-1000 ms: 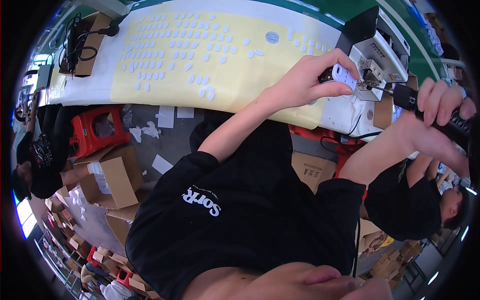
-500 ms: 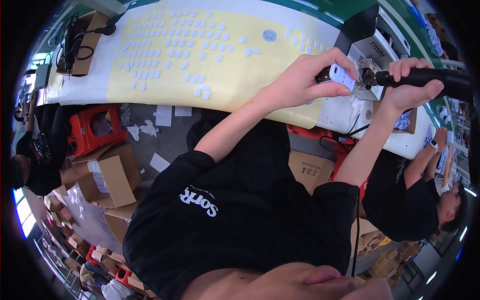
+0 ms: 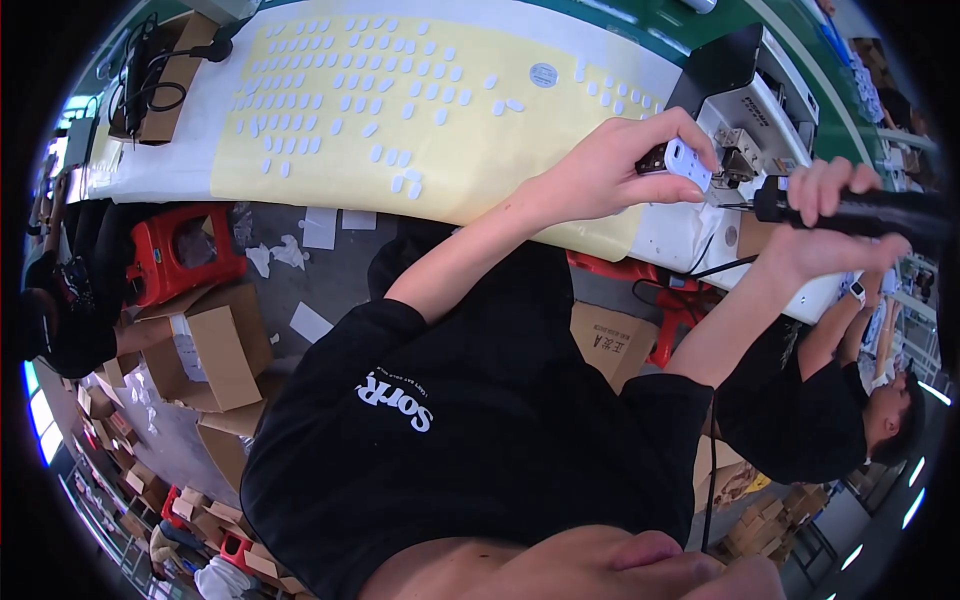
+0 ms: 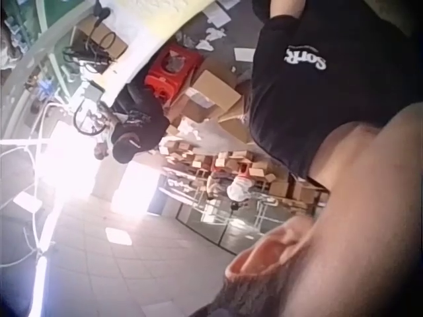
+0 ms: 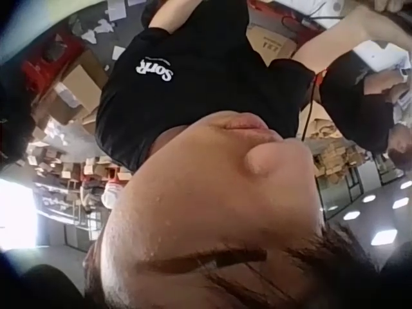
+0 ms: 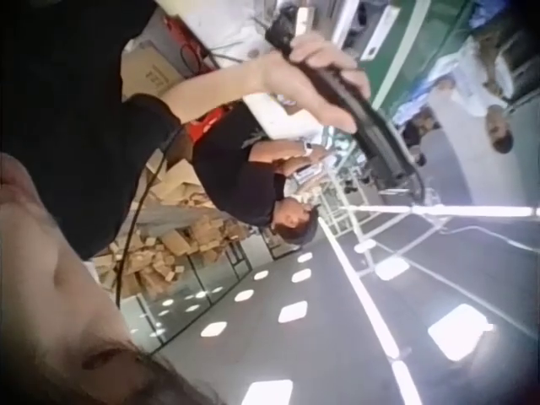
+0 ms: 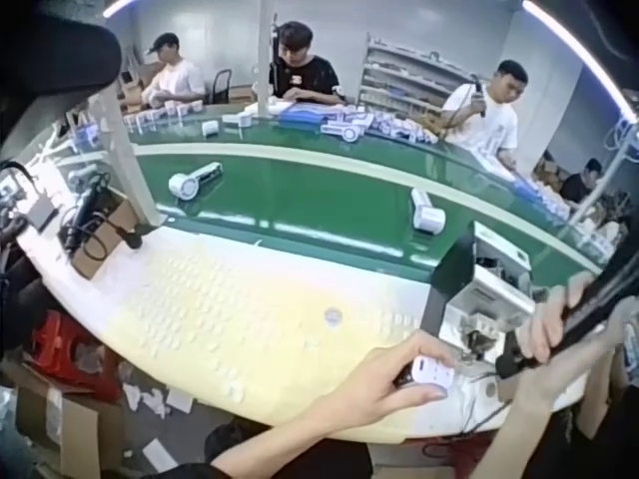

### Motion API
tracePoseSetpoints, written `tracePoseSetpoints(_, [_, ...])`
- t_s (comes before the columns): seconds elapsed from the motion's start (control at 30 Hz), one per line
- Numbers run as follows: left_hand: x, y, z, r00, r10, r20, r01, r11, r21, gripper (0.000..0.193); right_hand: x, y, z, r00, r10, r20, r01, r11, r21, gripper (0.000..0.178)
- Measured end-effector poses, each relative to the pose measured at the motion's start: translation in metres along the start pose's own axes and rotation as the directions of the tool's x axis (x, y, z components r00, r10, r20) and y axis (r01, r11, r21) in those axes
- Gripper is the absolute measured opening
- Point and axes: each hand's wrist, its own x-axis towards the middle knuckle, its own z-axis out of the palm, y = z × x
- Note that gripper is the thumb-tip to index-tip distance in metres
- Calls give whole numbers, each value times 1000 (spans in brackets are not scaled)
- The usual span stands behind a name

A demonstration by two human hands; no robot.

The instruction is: Fastening internal components of a small white electronic device using an electric screwdriver.

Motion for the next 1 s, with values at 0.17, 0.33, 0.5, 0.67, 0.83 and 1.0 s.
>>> tracePoseSetpoints(0.17, [-1,-10,5,990,140,-32,-140,990,0,36,5,-35,15,951,-110,289,38,968,246,81])
tracePoseSetpoints(0.33, [-2,-4,4,998,60,-4,-61,998,-26,40,13,-35,40,853,-212,477,15,923,384,86])
tracePoseSetpoints(0.5, [-3,-6,4,997,80,-10,-80,997,-22,40,19,-33,59,707,-310,636,-48,875,481,93])
tracePoseSetpoints(0.67, [-2,-6,3,996,85,-2,-85,996,-24,40,15,-30,57,742,-296,601,-25,884,466,93])
tracePoseSetpoints(0.83, [-1,-4,4,996,91,-23,-91,996,-17,34,13,-31,55,776,-269,571,-20,894,448,92])
tracePoseSetpoints(1.0, [-1,-5,3,995,103,-13,-103,994,-20,38,3,-36,63,879,-177,442,-19,915,403,81])
